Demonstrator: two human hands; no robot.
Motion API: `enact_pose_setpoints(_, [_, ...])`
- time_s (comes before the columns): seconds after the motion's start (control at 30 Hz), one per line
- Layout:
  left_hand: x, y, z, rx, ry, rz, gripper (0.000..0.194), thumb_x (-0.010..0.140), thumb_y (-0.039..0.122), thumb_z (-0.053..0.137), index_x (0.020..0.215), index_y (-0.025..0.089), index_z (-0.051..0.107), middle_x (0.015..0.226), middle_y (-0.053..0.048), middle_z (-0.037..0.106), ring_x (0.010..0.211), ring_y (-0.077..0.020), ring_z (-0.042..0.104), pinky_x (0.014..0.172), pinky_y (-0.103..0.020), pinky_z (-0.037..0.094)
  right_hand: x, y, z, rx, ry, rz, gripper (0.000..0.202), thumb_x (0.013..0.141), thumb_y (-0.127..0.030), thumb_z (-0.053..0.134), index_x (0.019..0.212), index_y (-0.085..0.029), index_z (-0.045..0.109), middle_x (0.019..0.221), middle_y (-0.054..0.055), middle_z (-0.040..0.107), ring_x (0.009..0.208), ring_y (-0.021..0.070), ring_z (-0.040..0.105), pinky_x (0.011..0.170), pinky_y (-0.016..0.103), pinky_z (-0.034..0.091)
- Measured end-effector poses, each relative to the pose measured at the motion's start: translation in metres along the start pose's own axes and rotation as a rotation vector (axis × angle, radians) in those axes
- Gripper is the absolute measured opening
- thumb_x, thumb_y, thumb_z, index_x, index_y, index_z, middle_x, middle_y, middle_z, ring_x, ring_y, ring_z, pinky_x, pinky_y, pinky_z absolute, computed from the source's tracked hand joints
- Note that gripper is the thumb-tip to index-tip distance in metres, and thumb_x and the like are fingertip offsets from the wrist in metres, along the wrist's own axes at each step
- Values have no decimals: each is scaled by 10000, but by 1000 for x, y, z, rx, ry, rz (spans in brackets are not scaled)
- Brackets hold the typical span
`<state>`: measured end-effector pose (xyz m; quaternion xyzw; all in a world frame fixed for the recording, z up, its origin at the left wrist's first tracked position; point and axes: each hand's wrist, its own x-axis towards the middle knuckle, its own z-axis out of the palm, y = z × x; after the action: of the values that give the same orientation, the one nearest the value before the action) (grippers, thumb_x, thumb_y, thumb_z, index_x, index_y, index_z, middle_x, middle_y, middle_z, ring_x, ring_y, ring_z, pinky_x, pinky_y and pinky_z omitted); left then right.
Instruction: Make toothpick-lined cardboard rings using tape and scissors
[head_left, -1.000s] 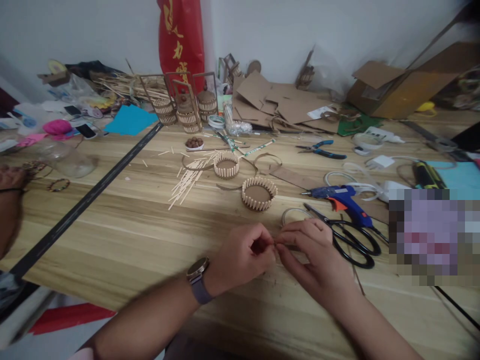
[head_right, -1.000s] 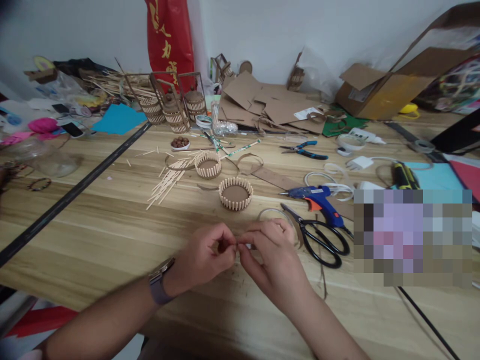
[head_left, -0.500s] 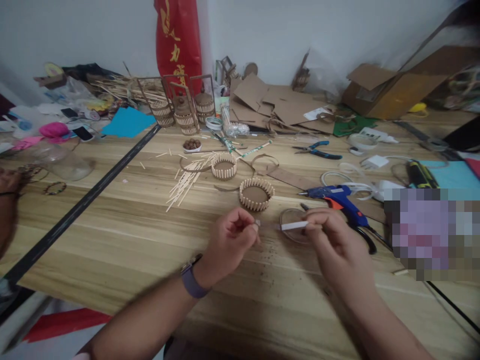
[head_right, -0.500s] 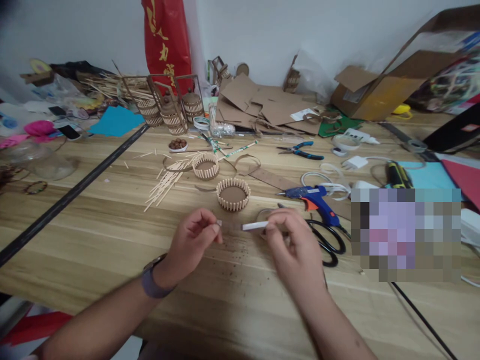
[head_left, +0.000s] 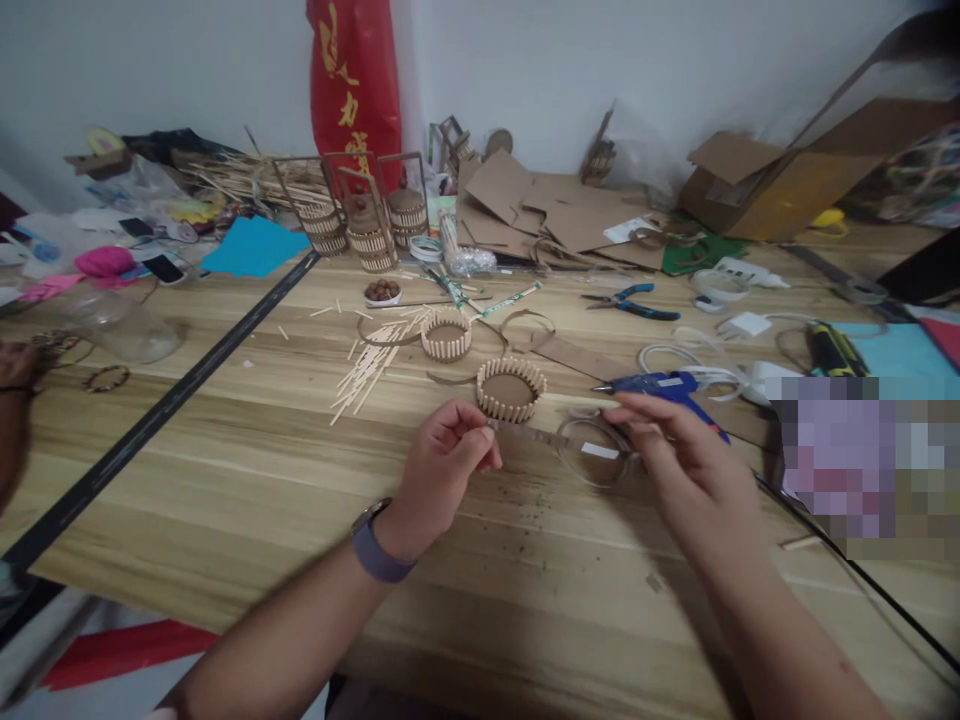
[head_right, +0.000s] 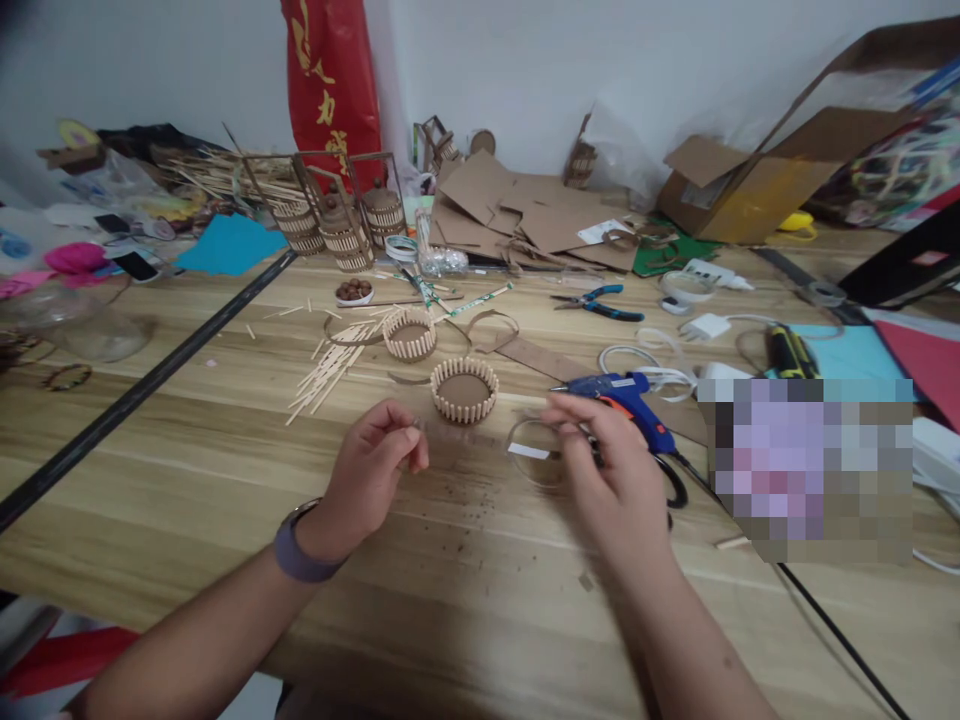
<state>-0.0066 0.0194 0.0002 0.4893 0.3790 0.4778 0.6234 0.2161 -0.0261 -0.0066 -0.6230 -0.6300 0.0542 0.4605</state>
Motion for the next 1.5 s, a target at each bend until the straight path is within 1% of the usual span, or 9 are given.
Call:
enact_pose_setpoints(0.07, [1,0,-1,-7,7,3,131,731,256,579,688,197,470,505,57,559,489,-82,467,508,-212,361,-1,-6,1,-34,-97,-125,212,950,-366,510,941,-263,696,938,54,737,970,253,652,858,439,452])
enact_pose_setpoints(0.13, [1,-1,-2,-46,15,17,122,756,254,576,735,197,470,508,62,559,490,-82,469,505,-208,357,-2,-13,2,-25,-169,-165,202,932,-381,550,844,-263,688,869,39,732,894,241,653,819,422,444])
enact_pose_setpoints(0.33, [-7,-8,3,-96,-110,10,258,892,386,536,1047,190,474,639,38,625,528,-95,490,516,-213,377,-11,-30,8,87,-145,-72,151,932,-321,563,832,-246,648,759,9,683,709,185,618,700,347,461])
enact_pose_setpoints(0.5, [-22,-15,12,20,-276,-141,313,789,402,713,921,158,571,753,8,586,646,-93,502,584,-208,399,-20,-41,13,121,-171,-99,145,926,-282,572,809,-244,648,754,11,685,742,192,630,712,344,465])
enact_pose_setpoints(0.7, [-25,-18,16,55,-166,-92,250,807,376,699,845,153,592,749,3,585,694,-108,523,639,-219,429,-26,-47,20,80,-196,-168,157,933,-253,535,798,-256,614,717,-7,679,697,185,612,803,392,436])
enact_pose_setpoints(0.93, [-25,-14,15,101,-220,-122,198,843,346,623,827,154,576,640,41,457,573,-82,395,516,-206,329,-24,-48,20,61,-217,-206,166,930,-211,520,779,-244,580,706,-11,667,680,177,595,720,354,423])
enact_pose_setpoints(1.2, [-24,-12,18,60,-189,-173,267,789,416,622,758,159,558,632,12,513,577,-100,446,530,-230,375,-21,-51,16,125,-223,-122,205,916,-214,524,733,-238,613,697,2,669,677,174,616,660,311,458])
enact_pose_setpoints(1.37, [-24,-9,20,84,-178,-178,259,743,383,650,696,160,528,597,33,470,547,-82,397,502,-215,336,-23,-48,18,127,-224,-85,203,914,-229,533,731,-233,621,683,1,656,656,172,605,640,306,460])
enact_pose_setpoints(1.5, [-24,-10,19,98,-135,-166,212,757,342,634,740,142,567,608,35,496,535,-71,384,497,-206,319,-25,-46,17,14,-96,-213,84,912,-242,572,847,-241,626,793,12,681,771,196,627,737,345,441])
